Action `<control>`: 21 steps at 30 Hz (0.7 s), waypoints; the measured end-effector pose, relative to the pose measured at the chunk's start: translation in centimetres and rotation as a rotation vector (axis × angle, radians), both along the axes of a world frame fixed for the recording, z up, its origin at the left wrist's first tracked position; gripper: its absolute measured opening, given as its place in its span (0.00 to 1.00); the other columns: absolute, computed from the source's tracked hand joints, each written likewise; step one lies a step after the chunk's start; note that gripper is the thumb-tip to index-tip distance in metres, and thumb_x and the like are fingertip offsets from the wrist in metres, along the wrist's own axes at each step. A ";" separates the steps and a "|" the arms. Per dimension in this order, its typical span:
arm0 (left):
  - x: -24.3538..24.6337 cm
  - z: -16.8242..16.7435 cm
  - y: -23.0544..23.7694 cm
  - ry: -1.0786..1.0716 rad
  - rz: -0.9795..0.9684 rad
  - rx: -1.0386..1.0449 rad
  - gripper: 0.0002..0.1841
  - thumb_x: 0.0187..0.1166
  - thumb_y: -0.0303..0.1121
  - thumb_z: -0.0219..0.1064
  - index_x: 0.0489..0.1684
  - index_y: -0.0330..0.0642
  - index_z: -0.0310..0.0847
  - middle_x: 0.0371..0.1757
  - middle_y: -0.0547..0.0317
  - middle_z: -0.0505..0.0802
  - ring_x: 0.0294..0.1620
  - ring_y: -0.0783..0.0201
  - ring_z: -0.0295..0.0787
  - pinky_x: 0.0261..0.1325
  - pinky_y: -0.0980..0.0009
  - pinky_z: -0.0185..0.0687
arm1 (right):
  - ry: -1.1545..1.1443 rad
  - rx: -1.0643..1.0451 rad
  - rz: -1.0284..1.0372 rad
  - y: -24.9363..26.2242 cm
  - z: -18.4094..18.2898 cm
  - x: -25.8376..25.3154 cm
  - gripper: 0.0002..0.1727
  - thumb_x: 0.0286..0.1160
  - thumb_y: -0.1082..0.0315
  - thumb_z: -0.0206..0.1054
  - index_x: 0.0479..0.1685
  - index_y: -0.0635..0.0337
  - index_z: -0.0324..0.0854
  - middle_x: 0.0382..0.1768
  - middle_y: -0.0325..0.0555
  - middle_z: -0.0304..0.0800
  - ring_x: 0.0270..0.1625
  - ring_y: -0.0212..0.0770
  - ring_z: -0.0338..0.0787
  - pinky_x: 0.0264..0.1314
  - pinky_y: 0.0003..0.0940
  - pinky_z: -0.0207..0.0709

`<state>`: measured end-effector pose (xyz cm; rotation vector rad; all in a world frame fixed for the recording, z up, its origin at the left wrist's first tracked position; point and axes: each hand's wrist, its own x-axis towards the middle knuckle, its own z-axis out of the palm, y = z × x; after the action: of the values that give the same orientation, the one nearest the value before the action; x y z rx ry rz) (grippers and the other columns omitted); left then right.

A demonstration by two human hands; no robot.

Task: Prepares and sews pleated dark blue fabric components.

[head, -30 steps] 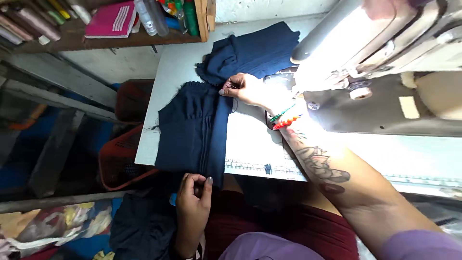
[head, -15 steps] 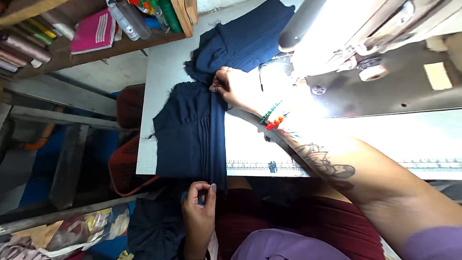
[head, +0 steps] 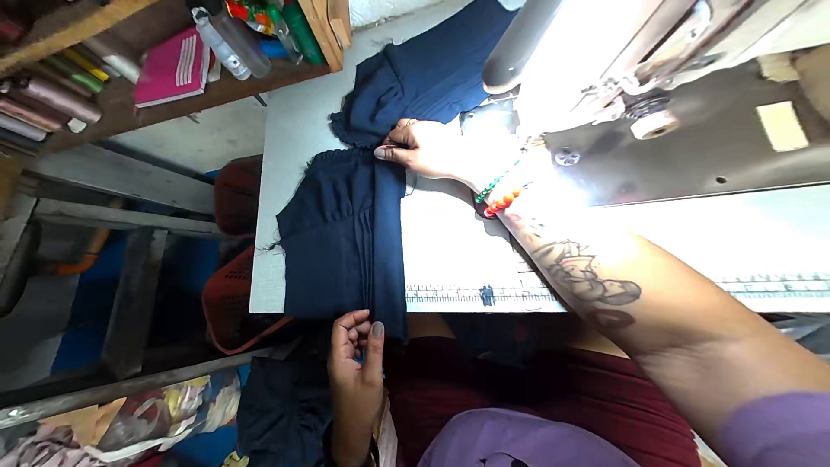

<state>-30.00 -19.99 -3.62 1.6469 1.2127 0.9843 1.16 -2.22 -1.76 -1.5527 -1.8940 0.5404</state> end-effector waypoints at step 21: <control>0.1 -0.7 0.3 -0.088 -0.015 0.174 0.11 0.76 0.20 0.64 0.53 0.38 0.77 0.39 0.70 0.84 0.39 0.80 0.82 0.44 0.84 0.82 | -0.038 -0.008 -0.131 -0.5 0.2 -1.7 0.15 0.83 0.59 0.65 0.49 0.64 0.84 0.51 0.57 0.86 0.56 0.55 0.89 0.56 0.59 0.78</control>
<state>-29.89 -19.67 -4.34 1.7249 1.0801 1.1682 -0.56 -2.69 -1.53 -1.6898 -1.8046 0.4641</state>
